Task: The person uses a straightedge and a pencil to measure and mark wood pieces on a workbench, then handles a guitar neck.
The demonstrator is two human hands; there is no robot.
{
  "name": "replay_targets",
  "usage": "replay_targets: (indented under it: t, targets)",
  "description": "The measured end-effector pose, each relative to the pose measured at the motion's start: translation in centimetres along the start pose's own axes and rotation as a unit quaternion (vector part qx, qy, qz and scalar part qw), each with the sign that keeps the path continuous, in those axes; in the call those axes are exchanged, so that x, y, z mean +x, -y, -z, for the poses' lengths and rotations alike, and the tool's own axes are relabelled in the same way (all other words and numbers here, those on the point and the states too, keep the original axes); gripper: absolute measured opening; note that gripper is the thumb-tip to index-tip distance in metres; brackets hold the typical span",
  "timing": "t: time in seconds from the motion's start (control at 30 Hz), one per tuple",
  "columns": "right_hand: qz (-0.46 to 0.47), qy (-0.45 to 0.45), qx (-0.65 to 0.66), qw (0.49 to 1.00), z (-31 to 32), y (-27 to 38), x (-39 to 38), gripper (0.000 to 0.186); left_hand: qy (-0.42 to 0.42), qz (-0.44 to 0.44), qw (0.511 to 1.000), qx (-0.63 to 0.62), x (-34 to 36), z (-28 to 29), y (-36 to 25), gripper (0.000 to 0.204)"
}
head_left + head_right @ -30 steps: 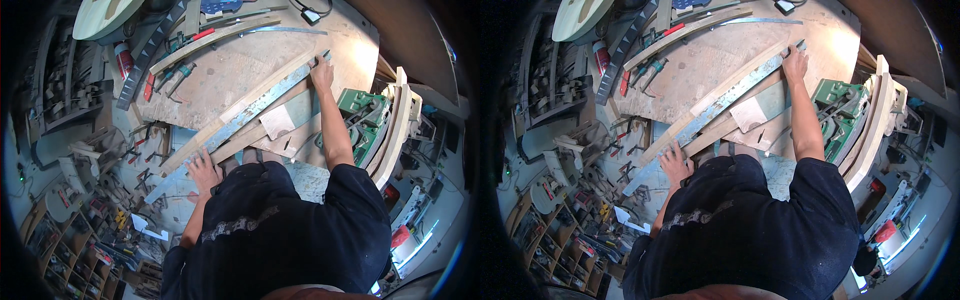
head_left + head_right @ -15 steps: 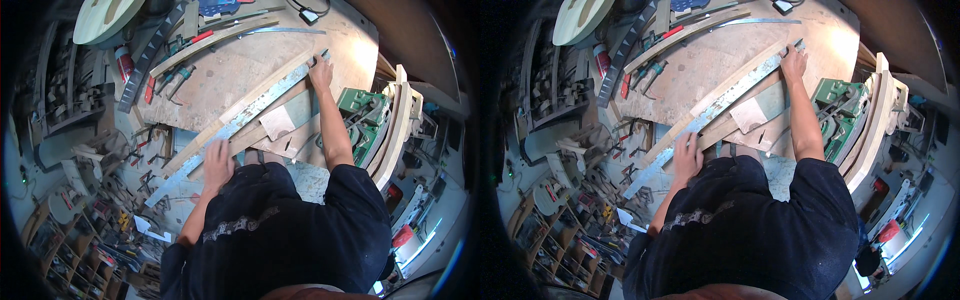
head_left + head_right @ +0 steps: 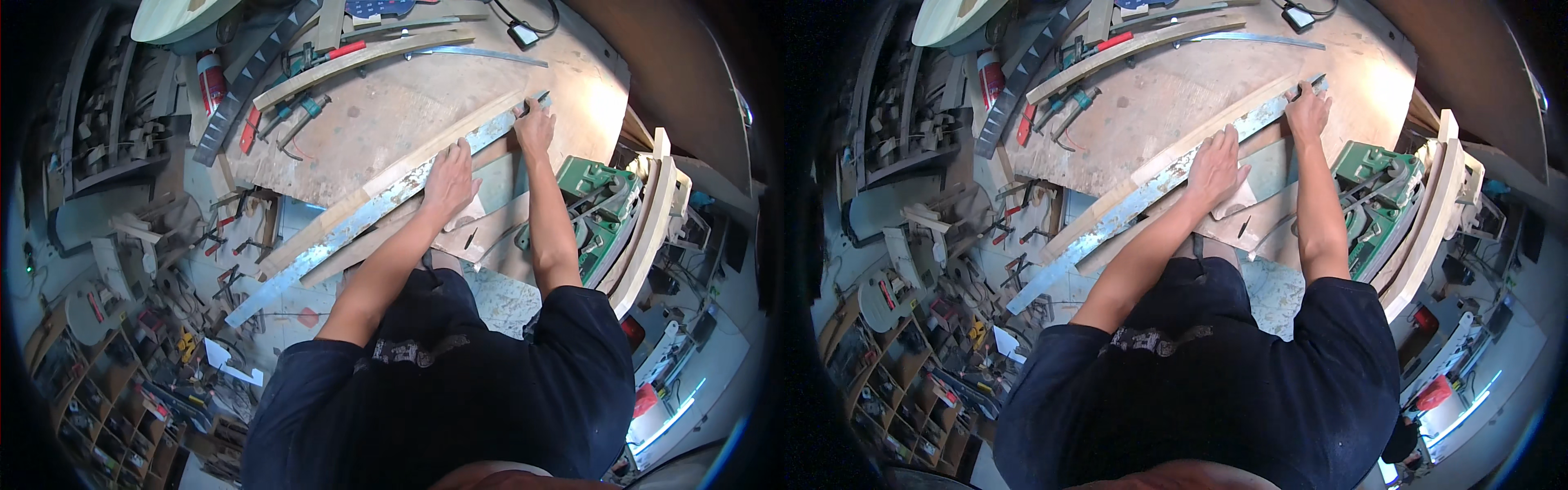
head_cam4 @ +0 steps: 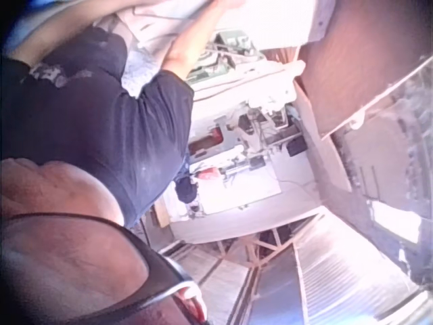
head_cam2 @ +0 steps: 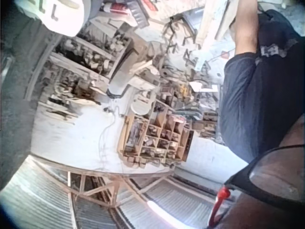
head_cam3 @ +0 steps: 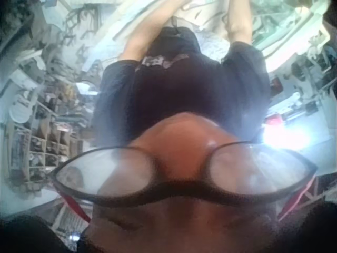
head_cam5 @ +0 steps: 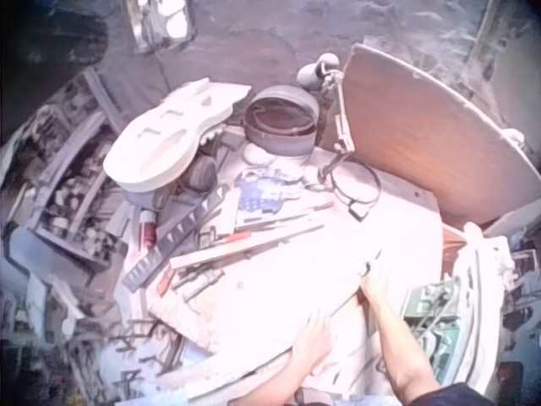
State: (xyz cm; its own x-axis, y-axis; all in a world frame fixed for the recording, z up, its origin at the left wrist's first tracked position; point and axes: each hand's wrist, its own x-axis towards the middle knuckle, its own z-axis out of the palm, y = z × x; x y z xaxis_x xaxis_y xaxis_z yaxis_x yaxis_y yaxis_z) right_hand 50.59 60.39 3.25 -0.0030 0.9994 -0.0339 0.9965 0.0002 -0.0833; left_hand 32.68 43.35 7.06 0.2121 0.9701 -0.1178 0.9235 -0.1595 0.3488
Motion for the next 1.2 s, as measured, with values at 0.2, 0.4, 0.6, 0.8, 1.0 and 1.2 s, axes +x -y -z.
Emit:
replay_targets:
  t: [0.2,0.4,0.6,0.8,1.0,1.2]
  targets:
    - [-0.003,0.019,-0.011,1.000,0.9,0.3,0.2,0.043,-0.007,-0.003,0.999,0.038,0.3,-0.7,0.1,0.074]
    - [0.011,0.026,-0.021,0.999,1.0,-0.2,0.6,0.045,0.024,-0.017,0.995,0.097,0.6,-0.8,0.0,0.072]
    - [0.018,0.038,-0.026,0.999,1.6,-0.7,0.7,0.045,0.030,-0.022,0.992,0.116,0.4,-0.6,-0.3,0.074]
    - [0.058,0.025,-0.029,0.998,2.4,-0.6,0.7,0.044,0.035,-0.025,0.993,0.111,0.4,-0.6,-0.1,0.077]
    - [0.040,0.077,0.230,0.969,5.1,2.7,-0.2,0.039,0.042,-0.021,0.993,0.105,0.4,-0.3,-0.2,0.078]
    - [0.193,0.384,0.419,0.800,9.2,9.2,-4.7,0.031,0.091,-0.005,0.991,0.101,0.6,0.1,-0.6,0.071]
